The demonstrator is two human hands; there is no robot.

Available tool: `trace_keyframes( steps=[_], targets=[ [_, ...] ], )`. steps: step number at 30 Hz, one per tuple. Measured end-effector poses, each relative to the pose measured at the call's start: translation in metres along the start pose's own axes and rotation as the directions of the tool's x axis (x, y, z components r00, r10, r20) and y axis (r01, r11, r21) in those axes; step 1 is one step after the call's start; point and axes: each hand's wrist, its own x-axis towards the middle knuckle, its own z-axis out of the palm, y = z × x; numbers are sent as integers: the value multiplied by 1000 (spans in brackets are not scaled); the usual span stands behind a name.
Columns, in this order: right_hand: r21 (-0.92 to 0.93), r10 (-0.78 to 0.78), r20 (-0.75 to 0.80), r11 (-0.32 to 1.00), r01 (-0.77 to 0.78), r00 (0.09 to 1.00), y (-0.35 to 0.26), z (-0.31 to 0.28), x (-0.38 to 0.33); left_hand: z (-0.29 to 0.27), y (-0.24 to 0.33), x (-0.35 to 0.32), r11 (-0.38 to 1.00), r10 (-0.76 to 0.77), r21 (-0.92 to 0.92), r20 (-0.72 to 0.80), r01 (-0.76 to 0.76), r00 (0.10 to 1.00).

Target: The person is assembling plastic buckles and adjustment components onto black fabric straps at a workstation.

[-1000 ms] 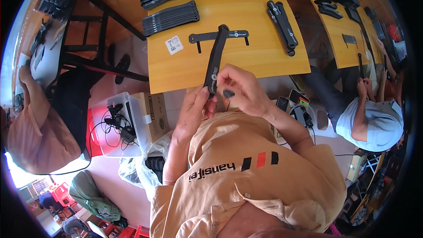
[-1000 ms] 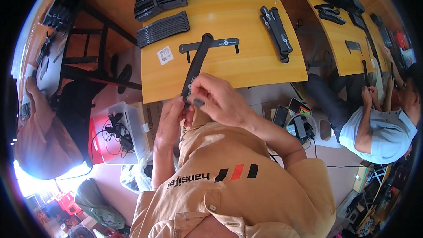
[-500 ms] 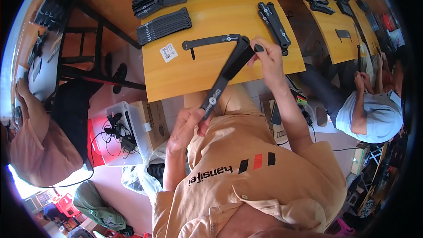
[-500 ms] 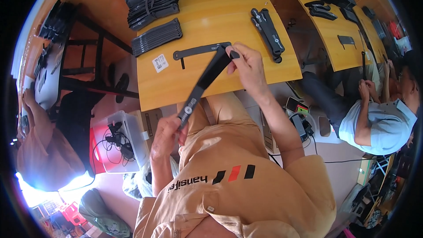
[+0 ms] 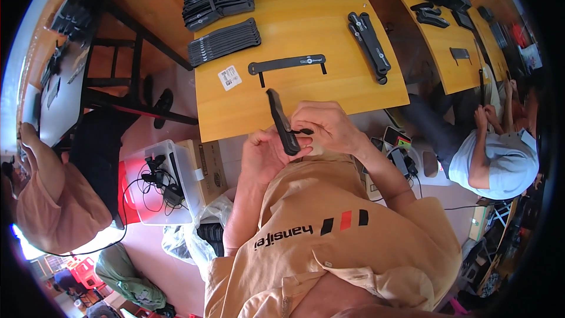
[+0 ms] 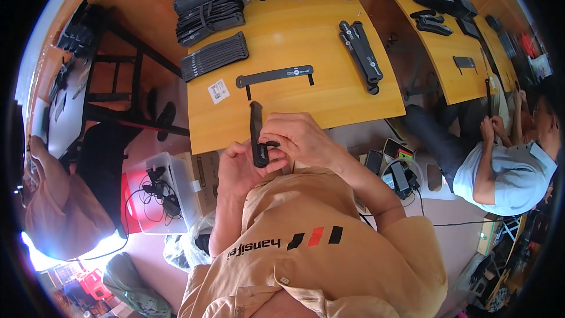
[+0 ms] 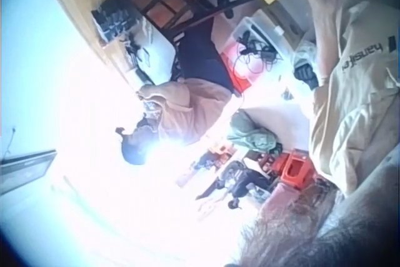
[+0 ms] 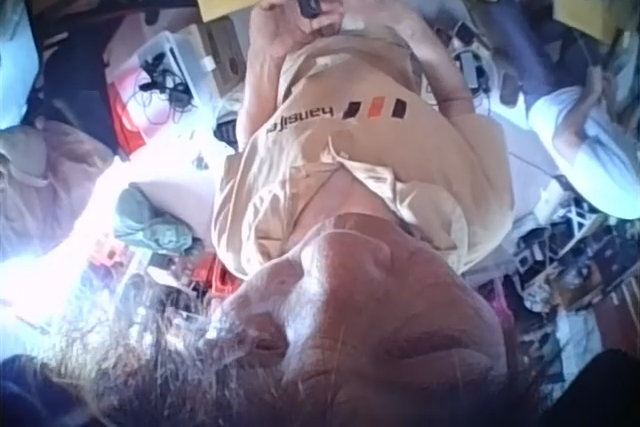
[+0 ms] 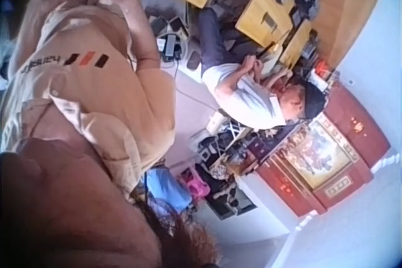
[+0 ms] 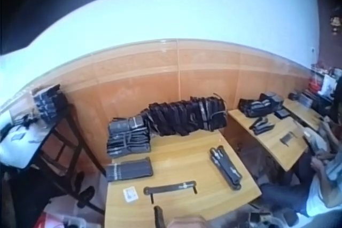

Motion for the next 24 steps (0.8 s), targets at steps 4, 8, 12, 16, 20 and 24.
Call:
trace_keyframes(
  steps=[4,8,12,16,20,24],
  targets=[
    [51,-76,32,996,74,997,5,2,-2,1,0,-2,1000,-11,-23,-59,9,998],
    [58,-23,-13,998,24,1000,5,6,-2,6,-4,-1,994,61,103,-274,-34,960],
    [-24,-18,-59,1000,16,998,-1,-4,5,2,-2,-1,985,115,152,-185,-87,976],
    [-18,-18,-96,1000,17,995,2,-2,7,3,-3,0,960,165,254,-185,-115,969],
    [7,92,-176,996,-92,980,-2,-3,9,0,0,-1,957,185,240,-79,-161,980],
    [-23,39,-237,999,-46,971,-2,0,15,3,7,-1,934,205,310,-59,-177,977]
  ],
)
